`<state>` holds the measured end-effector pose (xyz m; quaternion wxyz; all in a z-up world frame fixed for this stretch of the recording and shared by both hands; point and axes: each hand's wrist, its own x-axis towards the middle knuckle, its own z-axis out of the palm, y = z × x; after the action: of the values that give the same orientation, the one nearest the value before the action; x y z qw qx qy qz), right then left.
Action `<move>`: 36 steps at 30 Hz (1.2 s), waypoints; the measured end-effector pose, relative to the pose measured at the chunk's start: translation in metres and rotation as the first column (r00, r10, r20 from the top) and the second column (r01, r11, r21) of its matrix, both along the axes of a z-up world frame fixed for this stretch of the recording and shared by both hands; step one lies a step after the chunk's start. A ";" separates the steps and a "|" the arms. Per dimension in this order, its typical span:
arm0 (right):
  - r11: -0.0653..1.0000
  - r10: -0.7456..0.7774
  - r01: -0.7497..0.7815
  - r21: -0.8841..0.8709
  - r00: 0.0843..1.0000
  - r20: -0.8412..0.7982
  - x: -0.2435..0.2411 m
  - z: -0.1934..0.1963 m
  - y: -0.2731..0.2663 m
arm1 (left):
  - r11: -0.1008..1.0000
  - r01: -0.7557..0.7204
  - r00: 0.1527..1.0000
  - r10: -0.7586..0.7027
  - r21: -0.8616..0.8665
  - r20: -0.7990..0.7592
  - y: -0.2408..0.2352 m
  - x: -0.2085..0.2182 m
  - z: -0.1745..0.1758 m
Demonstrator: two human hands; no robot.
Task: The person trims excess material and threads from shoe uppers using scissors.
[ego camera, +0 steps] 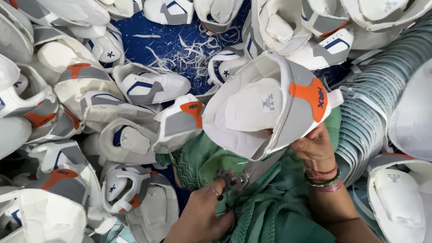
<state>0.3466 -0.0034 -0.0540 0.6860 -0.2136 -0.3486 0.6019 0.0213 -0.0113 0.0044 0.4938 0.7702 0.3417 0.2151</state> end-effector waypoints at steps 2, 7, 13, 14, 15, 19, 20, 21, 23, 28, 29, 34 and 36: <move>0.999 -0.031 0.031 0.024 0.999 0.019 0.003 0.004 -0.001 | 0.999 0.033 0.998 -0.034 0.005 0.049 0.002 0.001 0.000; 0.989 -0.127 0.124 0.078 0.991 0.031 0.023 -0.018 -0.007 | 1.000 0.001 0.997 -0.003 -0.022 -0.080 0.011 0.004 0.011; 0.984 -0.097 0.095 0.152 0.995 0.007 0.019 -0.035 -0.005 | 0.999 0.053 0.991 -0.052 0.001 -0.121 0.014 0.012 0.000; 0.988 -0.043 0.043 0.147 0.999 -0.003 0.016 -0.028 -0.004 | 0.995 0.050 0.979 -0.066 -0.085 -0.192 0.012 0.012 -0.009; 0.990 0.011 -0.009 0.142 1.000 -0.012 0.014 -0.022 -0.003 | 0.984 0.042 0.962 -0.086 -0.170 -0.261 0.009 0.013 -0.018; 0.988 -0.018 0.012 0.154 0.999 0.043 0.023 -0.043 -0.010 | 0.991 0.070 0.995 -0.078 0.113 0.067 -0.004 0.010 -0.039; 0.985 -0.056 0.034 0.169 0.991 0.122 0.027 -0.045 -0.011 | 0.996 0.040 0.990 -0.050 -0.079 -0.131 -0.005 0.011 -0.036; 0.981 -0.093 0.056 0.185 0.975 0.199 0.030 -0.046 -0.011 | 0.965 -0.025 0.944 -0.063 -0.261 -0.324 -0.005 0.011 -0.033; 0.981 -0.106 0.066 0.183 0.970 0.218 0.031 -0.033 -0.005 | 0.955 -0.050 0.967 -0.027 -0.292 -0.253 0.001 0.008 -0.026; 0.990 -0.060 0.042 0.136 0.990 0.130 0.037 -0.021 0.000 | 0.939 -0.019 0.998 -0.005 -0.344 -0.070 0.022 0.014 0.012; 0.992 -0.034 0.015 0.129 0.989 0.145 0.037 -0.022 -0.001 | 0.983 0.052 0.995 -0.036 -0.174 0.098 0.024 0.017 0.017; 0.992 0.046 -0.070 0.108 0.976 0.211 0.035 -0.040 -0.009 | 0.976 0.204 0.972 -0.193 -0.073 0.132 0.024 0.024 -0.004; 0.994 0.039 -0.065 0.083 0.958 0.285 0.039 -0.052 -0.014 | 0.945 0.116 0.978 -0.163 -0.306 -0.132 0.023 0.030 -0.003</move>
<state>0.3856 -0.0178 -0.1058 0.6221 -0.2568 -0.4758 0.5663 0.0509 0.0117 0.0014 0.5895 0.7241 0.3519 0.0653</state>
